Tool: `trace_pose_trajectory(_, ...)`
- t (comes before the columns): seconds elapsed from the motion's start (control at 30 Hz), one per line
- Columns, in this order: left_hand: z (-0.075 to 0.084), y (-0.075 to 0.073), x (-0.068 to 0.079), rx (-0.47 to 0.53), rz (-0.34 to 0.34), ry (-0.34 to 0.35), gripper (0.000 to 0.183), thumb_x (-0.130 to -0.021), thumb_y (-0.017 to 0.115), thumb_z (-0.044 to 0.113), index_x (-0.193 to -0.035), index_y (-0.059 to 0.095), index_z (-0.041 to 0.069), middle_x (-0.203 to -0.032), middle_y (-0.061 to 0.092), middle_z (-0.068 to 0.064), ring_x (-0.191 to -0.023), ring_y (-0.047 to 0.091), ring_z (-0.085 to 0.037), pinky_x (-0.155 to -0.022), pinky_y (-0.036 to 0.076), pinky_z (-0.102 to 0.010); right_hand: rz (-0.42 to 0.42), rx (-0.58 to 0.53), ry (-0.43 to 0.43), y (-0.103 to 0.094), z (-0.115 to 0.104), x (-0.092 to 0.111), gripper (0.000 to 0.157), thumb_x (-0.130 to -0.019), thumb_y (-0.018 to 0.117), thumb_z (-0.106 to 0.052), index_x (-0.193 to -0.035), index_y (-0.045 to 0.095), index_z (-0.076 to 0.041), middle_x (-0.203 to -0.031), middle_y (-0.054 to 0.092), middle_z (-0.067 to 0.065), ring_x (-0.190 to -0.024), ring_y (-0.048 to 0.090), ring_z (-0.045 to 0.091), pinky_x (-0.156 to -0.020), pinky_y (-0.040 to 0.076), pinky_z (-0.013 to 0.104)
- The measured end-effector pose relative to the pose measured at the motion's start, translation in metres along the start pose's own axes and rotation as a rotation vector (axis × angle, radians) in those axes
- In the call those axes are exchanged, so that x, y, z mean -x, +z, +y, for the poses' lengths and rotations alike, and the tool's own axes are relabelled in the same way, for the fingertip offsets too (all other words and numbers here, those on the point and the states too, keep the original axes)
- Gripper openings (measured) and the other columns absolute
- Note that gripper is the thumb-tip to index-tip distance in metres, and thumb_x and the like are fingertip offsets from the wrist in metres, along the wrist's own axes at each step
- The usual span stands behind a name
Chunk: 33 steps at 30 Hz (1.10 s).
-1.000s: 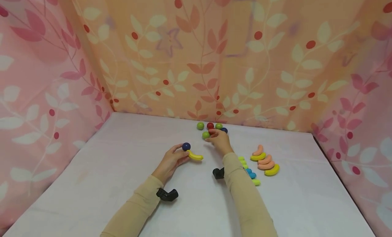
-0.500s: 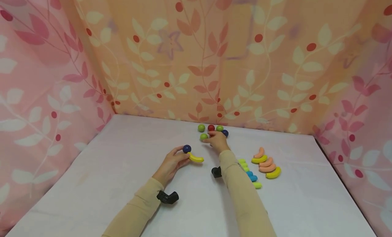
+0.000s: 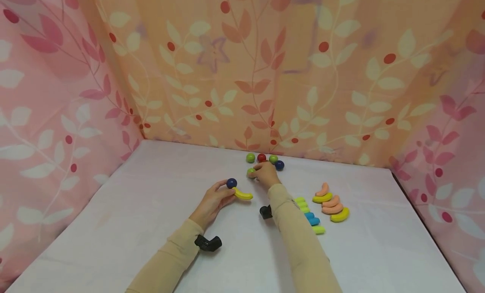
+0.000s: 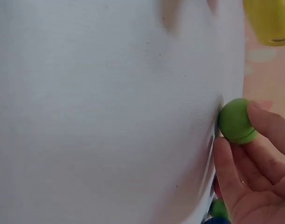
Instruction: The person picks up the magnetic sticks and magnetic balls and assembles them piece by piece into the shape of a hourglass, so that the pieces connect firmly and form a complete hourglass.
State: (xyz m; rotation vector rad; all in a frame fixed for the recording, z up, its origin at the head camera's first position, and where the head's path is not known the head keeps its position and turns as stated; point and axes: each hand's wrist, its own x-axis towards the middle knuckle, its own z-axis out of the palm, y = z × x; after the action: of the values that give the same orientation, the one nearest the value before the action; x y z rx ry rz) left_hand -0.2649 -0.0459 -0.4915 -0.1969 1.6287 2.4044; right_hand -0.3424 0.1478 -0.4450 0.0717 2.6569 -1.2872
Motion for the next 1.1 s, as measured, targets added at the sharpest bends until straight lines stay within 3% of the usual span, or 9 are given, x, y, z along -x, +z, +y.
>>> trace_pose_trajectory(0.13,-0.002,-0.002,0.000,0.009,-0.008,-0.004,0.060,-0.090,0.067,-0.003,-0.145,0.043,0.003,-0.122,0.059,-0.019,-0.095,0.067,-0.016,-0.087,0.060,-0.028,-0.014,-0.063,0.079,-0.003,0.010,0.012,0.042,-0.087,0.077,-0.024,-0.121,0.068,-0.001,-0.113,0.072,0.013,-0.084,0.067,0.014,-0.094,0.053,0.033)
trace_pose_trajectory(0.23,-0.001,-0.005,0.000,0.017,-0.003,-0.006,0.060,-0.091,0.066,-0.002,-0.146,0.042,0.003,-0.123,0.058,-0.019,-0.093,0.067,-0.016,-0.086,0.060,-0.029,-0.011,-0.121,0.103,-0.005,0.015,0.024,0.045,-0.087,0.076,-0.027,-0.124,0.067,-0.003,-0.110,0.072,0.012,-0.086,0.067,0.012,-0.096,0.052,0.034)
trace_pose_trajectory(0.5,0.005,-0.008,-0.002,0.012,0.026,-0.003,0.062,-0.091,0.066,-0.001,-0.147,0.041,0.004,-0.132,0.056,-0.023,-0.094,0.067,-0.016,-0.089,0.059,-0.029,-0.034,-0.338,0.184,-0.011,0.023,0.056,0.045,-0.090,0.073,-0.027,-0.131,0.065,-0.011,-0.130,0.067,0.009,-0.106,0.065,0.013,-0.102,0.052,0.033)
trace_pose_trajectory(0.67,0.006,-0.006,-0.002,0.005,0.036,-0.015,0.061,-0.091,0.066,-0.001,-0.147,0.042,0.005,-0.134,0.055,-0.024,-0.096,0.067,-0.016,-0.087,0.060,-0.028,-0.045,-0.443,0.186,-0.008,0.027,0.068,0.043,-0.090,0.073,-0.019,-0.129,0.064,-0.004,-0.130,0.065,0.013,-0.103,0.066,0.012,-0.096,0.056,0.028)
trace_pose_trajectory(1.1,0.001,0.003,-0.001,0.002,0.032,-0.028,0.060,-0.091,0.066,-0.002,-0.146,0.043,0.005,-0.133,0.056,-0.024,-0.094,0.068,-0.015,-0.085,0.060,-0.028,-0.057,-0.506,0.166,-0.002,0.032,0.082,0.041,-0.090,0.073,-0.016,-0.128,0.064,0.000,-0.128,0.065,0.016,-0.099,0.068,0.013,-0.093,0.058,0.030)
